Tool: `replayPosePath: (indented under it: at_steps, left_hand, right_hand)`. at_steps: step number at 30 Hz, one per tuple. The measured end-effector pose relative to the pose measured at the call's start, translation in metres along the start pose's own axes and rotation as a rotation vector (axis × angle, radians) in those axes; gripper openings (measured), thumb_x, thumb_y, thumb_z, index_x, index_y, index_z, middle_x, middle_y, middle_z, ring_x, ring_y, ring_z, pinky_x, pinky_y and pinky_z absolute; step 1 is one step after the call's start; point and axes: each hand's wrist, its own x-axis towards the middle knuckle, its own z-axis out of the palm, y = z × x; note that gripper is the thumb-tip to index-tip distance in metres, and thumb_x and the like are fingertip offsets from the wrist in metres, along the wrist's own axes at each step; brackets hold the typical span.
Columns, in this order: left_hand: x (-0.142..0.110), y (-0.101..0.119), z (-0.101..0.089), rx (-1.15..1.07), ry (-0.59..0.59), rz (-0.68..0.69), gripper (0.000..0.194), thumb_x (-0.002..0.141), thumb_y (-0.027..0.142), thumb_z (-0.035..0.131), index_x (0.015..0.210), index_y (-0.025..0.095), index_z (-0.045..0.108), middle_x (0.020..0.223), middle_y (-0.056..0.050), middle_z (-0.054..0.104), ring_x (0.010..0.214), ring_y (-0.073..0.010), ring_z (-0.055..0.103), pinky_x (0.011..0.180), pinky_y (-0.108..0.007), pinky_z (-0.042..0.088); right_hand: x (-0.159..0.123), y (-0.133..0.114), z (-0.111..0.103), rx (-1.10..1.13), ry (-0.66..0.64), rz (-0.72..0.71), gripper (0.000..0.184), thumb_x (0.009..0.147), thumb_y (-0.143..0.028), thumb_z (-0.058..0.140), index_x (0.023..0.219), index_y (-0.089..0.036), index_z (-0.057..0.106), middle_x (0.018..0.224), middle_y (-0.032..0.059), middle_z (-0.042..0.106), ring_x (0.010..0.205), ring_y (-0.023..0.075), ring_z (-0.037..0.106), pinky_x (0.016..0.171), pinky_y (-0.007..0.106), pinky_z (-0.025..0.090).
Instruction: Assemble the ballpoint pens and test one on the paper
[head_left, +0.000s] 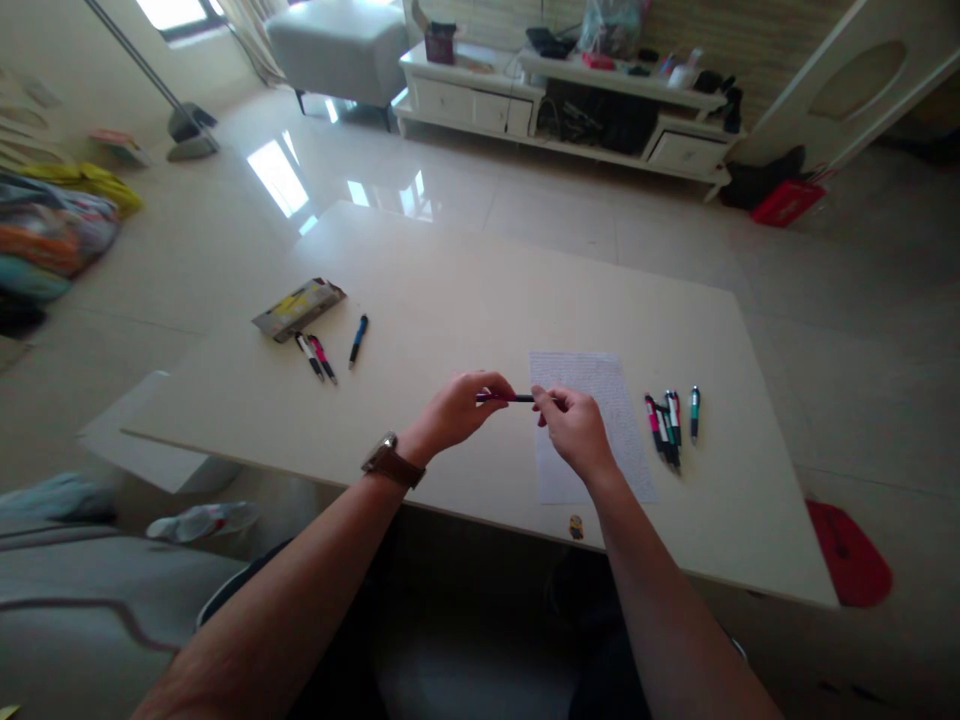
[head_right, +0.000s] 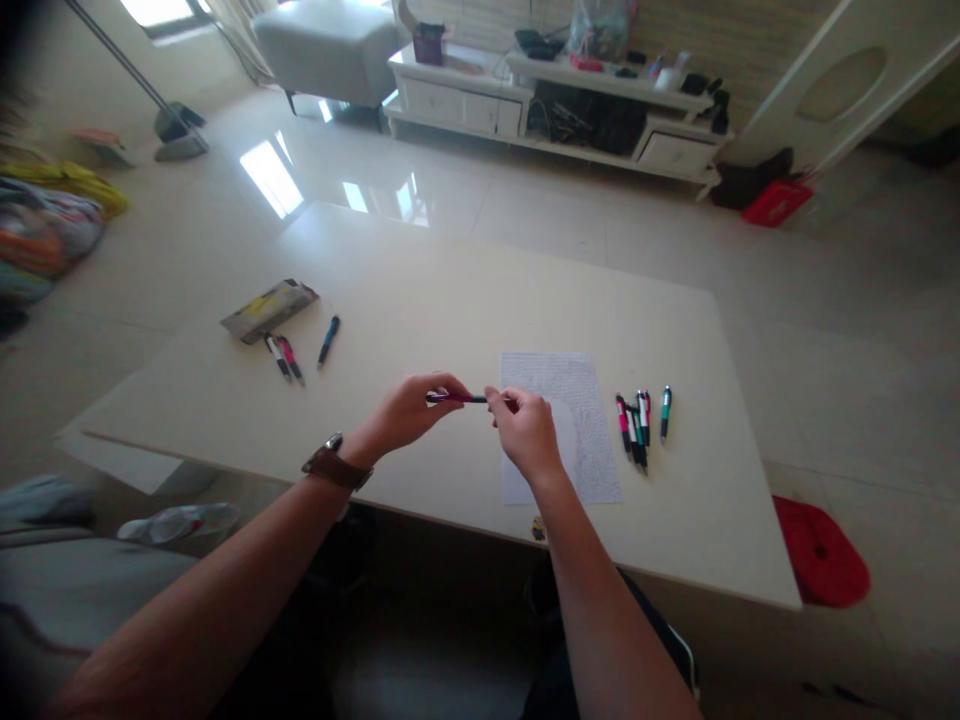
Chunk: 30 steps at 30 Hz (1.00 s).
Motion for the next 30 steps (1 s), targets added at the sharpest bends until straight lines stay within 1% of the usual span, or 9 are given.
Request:
replayPosePath:
  at_steps: [4,8,11,16,18,21,25,28,30]
  left_hand:
    - [0.000,-0.004,0.000,0.179,-0.021,0.026,0.017,0.094,0.022,0.057,0.103,0.021,0.072,0.097,-0.005,0.075,0.086,-0.0159,0.067,0.079,-0.030,0.051]
    - [0.001,-0.004,0.000,0.167,-0.026,-0.001,0.021,0.096,0.022,0.053,0.110,0.021,0.069,0.097,-0.004,0.077,0.087,-0.0156,0.070,0.080,-0.028,0.051]
    - [0.001,-0.001,-0.001,0.139,-0.006,0.007,0.020,0.095,0.023,0.055,0.112,0.022,0.067,0.098,-0.003,0.077,0.091,-0.0159,0.071,0.083,-0.028,0.052]
    - [-0.002,-0.001,-0.002,0.139,-0.024,0.020,0.024,0.096,0.022,0.054,0.118,0.023,0.064,0.101,-0.003,0.076,0.094,-0.0162,0.070,0.085,-0.028,0.051]
    - [-0.002,-0.002,-0.002,0.164,-0.023,0.027,0.023,0.096,0.023,0.054,0.118,0.023,0.064,0.101,-0.004,0.075,0.094,-0.0168,0.069,0.085,-0.029,0.051]
    - [-0.002,-0.004,-0.001,0.184,-0.022,0.040,0.023,0.097,0.024,0.053,0.117,0.023,0.064,0.101,-0.004,0.075,0.094,-0.0175,0.069,0.086,-0.030,0.050]
    - [-0.001,-0.004,0.000,0.188,-0.039,0.040,0.024,0.098,0.024,0.052,0.119,0.023,0.063,0.103,-0.005,0.074,0.095,-0.0179,0.068,0.085,-0.031,0.050]
    - [-0.002,-0.004,0.000,0.204,-0.040,0.040,0.023,0.098,0.022,0.051,0.118,0.023,0.063,0.102,-0.005,0.073,0.095,-0.0174,0.067,0.085,-0.031,0.049]
    - [-0.002,-0.005,-0.001,0.213,-0.030,0.040,0.022,0.099,0.023,0.051,0.118,0.023,0.063,0.102,-0.004,0.073,0.095,-0.0171,0.067,0.086,-0.030,0.049]
  right_hand:
    - [0.005,0.006,-0.006,-0.122,-0.058,-0.083,0.038,0.090,-0.050,0.058,0.073,-0.018,0.068,0.059,0.0018,0.060,0.054,0.0146,0.053,0.053,0.027,0.037]
    - [0.007,0.004,-0.004,-0.050,-0.023,-0.151,0.018,0.083,-0.037,0.064,0.085,-0.019,0.068,0.076,0.0031,0.067,0.068,0.0167,0.061,0.063,0.028,0.046]
    - [0.007,0.003,-0.004,-0.027,0.019,-0.146,0.021,0.083,-0.039,0.063,0.087,-0.019,0.063,0.089,0.0053,0.069,0.078,0.0180,0.064,0.070,0.030,0.049]
    - [0.009,0.011,-0.007,-0.076,-0.036,-0.039,0.037,0.093,-0.049,0.050,0.075,-0.019,0.059,0.064,0.0025,0.062,0.059,0.0158,0.056,0.061,0.029,0.045]
    - [0.010,0.013,-0.007,-0.031,-0.006,-0.082,0.024,0.085,-0.043,0.062,0.083,-0.019,0.060,0.081,0.0046,0.068,0.070,0.0167,0.061,0.066,0.029,0.047]
    - [0.010,0.012,-0.007,-0.020,0.023,-0.092,0.029,0.077,-0.041,0.070,0.092,-0.019,0.059,0.100,0.0069,0.070,0.084,0.0186,0.064,0.071,0.030,0.050]
    - [0.011,0.010,-0.007,-0.118,-0.059,-0.035,0.032,0.091,-0.045,0.053,0.074,-0.019,0.059,0.068,0.0036,0.064,0.063,0.0166,0.058,0.064,0.031,0.046]
    - [0.013,0.011,-0.007,-0.045,-0.011,-0.101,0.017,0.081,-0.035,0.065,0.085,-0.019,0.060,0.087,0.0051,0.069,0.077,0.0177,0.063,0.070,0.030,0.049]
    - [0.015,0.013,-0.007,-0.010,-0.005,-0.094,0.023,0.077,-0.036,0.070,0.089,-0.019,0.060,0.095,0.0062,0.069,0.084,0.0188,0.065,0.074,0.031,0.050]
